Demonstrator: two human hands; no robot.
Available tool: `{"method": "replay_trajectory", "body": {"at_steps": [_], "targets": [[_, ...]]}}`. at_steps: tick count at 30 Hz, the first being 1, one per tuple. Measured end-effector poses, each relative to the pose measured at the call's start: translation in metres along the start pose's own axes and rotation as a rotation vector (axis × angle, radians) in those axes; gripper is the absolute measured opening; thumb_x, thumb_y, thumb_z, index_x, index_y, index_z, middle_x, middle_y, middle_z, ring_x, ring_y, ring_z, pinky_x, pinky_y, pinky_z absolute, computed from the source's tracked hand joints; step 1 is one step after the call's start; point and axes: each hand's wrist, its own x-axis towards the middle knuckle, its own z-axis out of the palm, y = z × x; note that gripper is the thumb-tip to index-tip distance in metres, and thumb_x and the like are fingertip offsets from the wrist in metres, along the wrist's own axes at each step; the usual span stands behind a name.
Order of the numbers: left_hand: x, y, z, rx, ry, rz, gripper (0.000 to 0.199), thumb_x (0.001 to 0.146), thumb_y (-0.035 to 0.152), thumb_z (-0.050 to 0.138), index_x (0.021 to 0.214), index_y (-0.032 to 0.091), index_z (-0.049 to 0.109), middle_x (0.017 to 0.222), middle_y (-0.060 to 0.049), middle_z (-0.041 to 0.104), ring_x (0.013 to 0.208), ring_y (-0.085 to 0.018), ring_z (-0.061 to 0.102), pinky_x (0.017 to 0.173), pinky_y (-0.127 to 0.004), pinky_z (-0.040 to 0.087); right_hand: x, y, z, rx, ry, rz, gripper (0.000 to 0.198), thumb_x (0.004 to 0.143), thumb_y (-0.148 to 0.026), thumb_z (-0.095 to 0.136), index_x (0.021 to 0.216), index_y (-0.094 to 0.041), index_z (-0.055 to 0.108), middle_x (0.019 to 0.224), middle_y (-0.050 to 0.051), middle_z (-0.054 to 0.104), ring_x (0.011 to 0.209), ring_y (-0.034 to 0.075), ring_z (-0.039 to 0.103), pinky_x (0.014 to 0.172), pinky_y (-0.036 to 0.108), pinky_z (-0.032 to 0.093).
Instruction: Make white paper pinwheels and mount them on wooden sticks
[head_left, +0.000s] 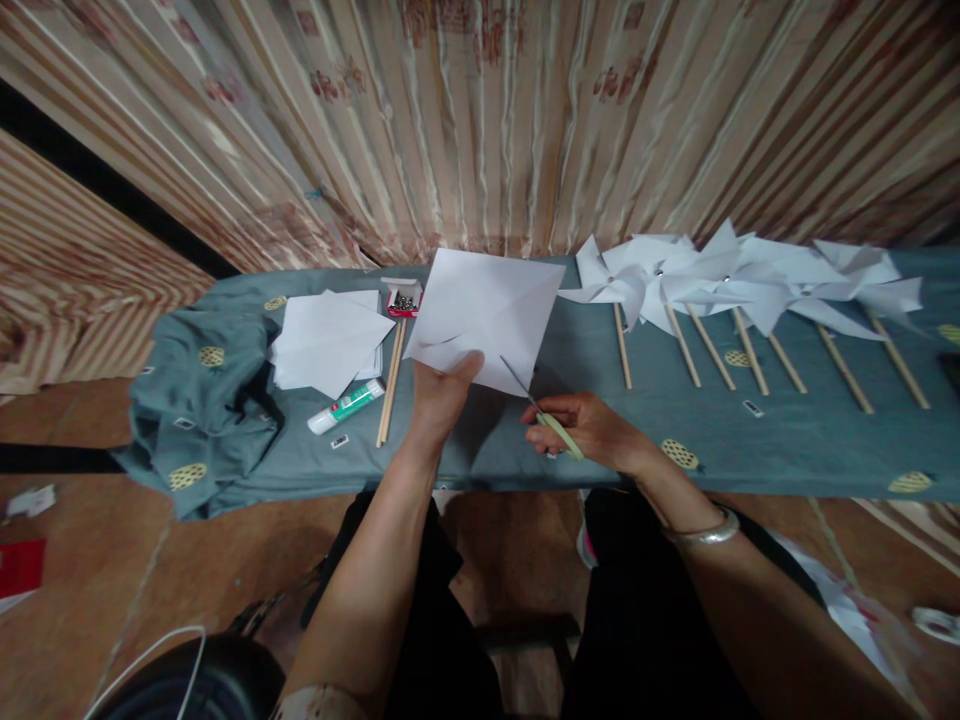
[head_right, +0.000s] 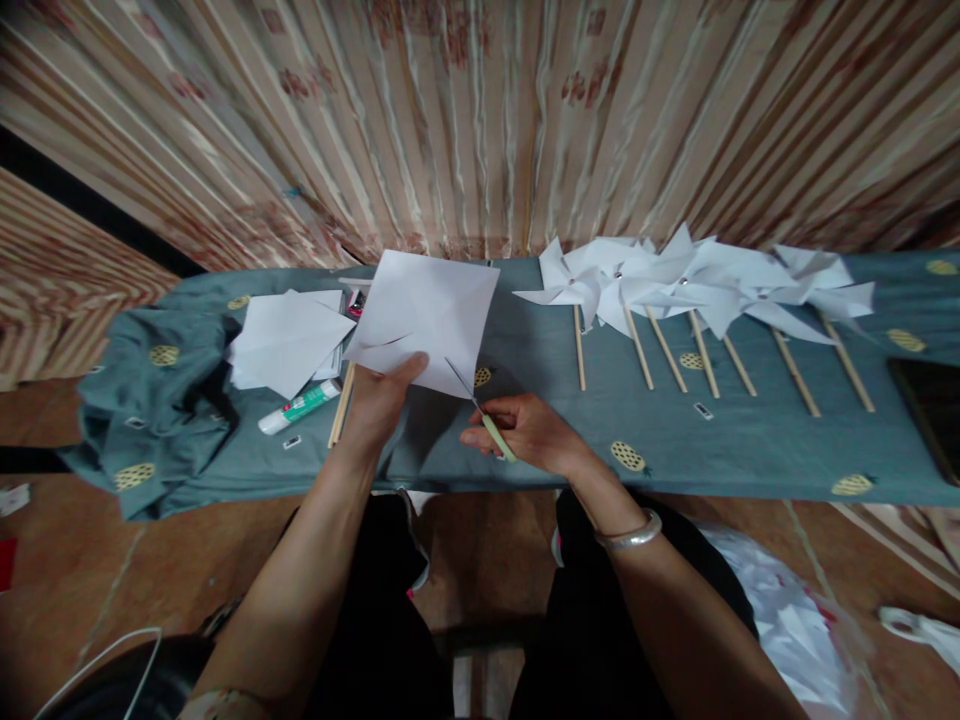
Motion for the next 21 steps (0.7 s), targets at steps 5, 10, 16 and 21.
{"method": "replay_trajectory", "body": {"at_steps": [5,10,16,21], "targets": [[-0.0026,0.0034,0.0017,-0.018,-0.007,-0.002,0.039,0.066,0.019,0.072,0.105,0.016,0.069,0.095,-0.009,0.076,0.098,-0.024,0.07,0.096,-0.039,0.053,-0.0005,-0.0013,0.0003,-0.013,0.008,0.004,0.047,0.058,-0.054,0.083,0.084,-0.018,0.067,0.064,-0.002,0.063,0.058,0.01,0.057,0.053,0.023,0.045],[-0.0005,0.0006,0.0,-0.011,0.011,-0.008,0.041,0.065,0.02,0.073,0.106,0.014,0.069,0.099,-0.011,0.075,0.1,-0.025,0.07,0.094,-0.039,0.054,-0.0002,-0.0019,0.0026,0.018,0.023,-0.001,0.048,0.056,-0.054,0.084,0.082,-0.017,0.067,0.064,-0.002,0.064,0.058,0.011,0.059,0.055,0.024,0.047],[-0.0006,0.0004,-0.0001,-0.023,0.007,-0.008,0.04,0.065,0.023,0.073,0.104,0.014,0.07,0.098,-0.011,0.075,0.098,-0.025,0.069,0.093,-0.04,0.054,0.0005,-0.0041,0.0027,0.052,0.04,0.024,0.053,0.049,-0.054,0.088,0.081,-0.017,0.067,0.06,-0.003,0.063,0.054,0.009,0.057,0.052,0.022,0.045],[0.0014,-0.0045,0.0001,-0.024,0.02,-0.024,0.044,0.063,0.025,0.074,0.106,0.015,0.069,0.098,-0.01,0.075,0.098,-0.026,0.069,0.093,-0.04,0.054,0.0018,-0.0015,0.0006,0.025,0.026,0.01,0.051,0.052,-0.054,0.087,0.081,-0.017,0.067,0.06,-0.003,0.062,0.053,0.009,0.056,0.05,0.023,0.044]]}}
